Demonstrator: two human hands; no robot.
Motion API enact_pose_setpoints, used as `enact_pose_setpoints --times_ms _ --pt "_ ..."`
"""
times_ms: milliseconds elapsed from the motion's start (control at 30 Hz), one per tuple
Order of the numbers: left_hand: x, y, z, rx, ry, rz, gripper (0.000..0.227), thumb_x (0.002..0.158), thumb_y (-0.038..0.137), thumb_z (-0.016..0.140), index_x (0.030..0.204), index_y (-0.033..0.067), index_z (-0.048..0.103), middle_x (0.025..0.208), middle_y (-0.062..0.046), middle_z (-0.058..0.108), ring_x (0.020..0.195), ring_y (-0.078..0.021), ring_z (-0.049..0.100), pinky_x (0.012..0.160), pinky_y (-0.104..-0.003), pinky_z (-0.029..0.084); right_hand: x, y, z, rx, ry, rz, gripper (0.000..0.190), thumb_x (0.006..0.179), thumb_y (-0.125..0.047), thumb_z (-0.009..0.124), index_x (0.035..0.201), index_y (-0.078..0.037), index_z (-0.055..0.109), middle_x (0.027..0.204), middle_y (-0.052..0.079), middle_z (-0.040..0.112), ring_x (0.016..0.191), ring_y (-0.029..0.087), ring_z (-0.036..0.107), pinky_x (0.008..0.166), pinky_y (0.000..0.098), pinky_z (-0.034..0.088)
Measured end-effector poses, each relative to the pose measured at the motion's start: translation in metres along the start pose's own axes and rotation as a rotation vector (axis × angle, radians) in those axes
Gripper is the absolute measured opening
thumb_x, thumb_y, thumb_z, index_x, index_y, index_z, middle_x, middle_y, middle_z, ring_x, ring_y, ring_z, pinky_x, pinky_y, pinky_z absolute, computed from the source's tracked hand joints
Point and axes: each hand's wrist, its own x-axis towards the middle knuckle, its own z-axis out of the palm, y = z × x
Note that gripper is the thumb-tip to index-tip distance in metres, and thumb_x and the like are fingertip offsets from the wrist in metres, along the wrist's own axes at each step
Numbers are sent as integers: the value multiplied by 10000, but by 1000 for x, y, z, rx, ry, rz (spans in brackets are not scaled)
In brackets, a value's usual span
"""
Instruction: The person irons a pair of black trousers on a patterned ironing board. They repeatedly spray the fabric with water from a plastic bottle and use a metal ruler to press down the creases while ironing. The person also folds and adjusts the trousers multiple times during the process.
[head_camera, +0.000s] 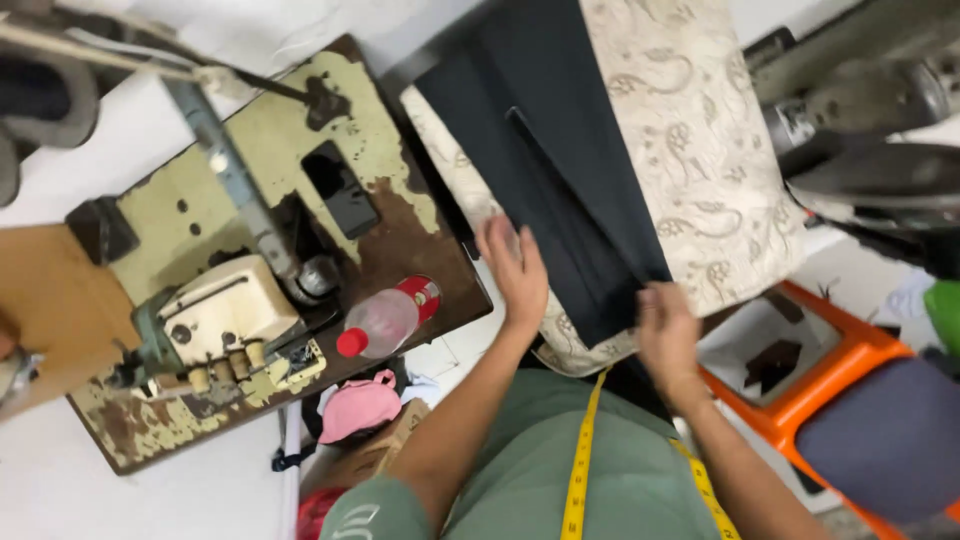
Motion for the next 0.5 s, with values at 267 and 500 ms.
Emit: enact_pose_setpoints --times_ms 267,500 --pt "-72 -29 -32 -18 -463 -604 397 1068 317 571 1263 -29 588 703 -56 710 481 -138 677 428 -297 530 122 82 -25 -63 240 -22 188 1129 -104 592 1104 64 673 951 309 633 984 528 619 878 544 481" --pt "-78 -21 -14 243 -479 -442 482 1010 379 646 634 121 489 514 -33 514 482 -204 564 500 -376 395 90 29 -34 -343 228 -219 217 1058 -199 677 1047 5 603 910 200 631 846 424 629 761 514 504"
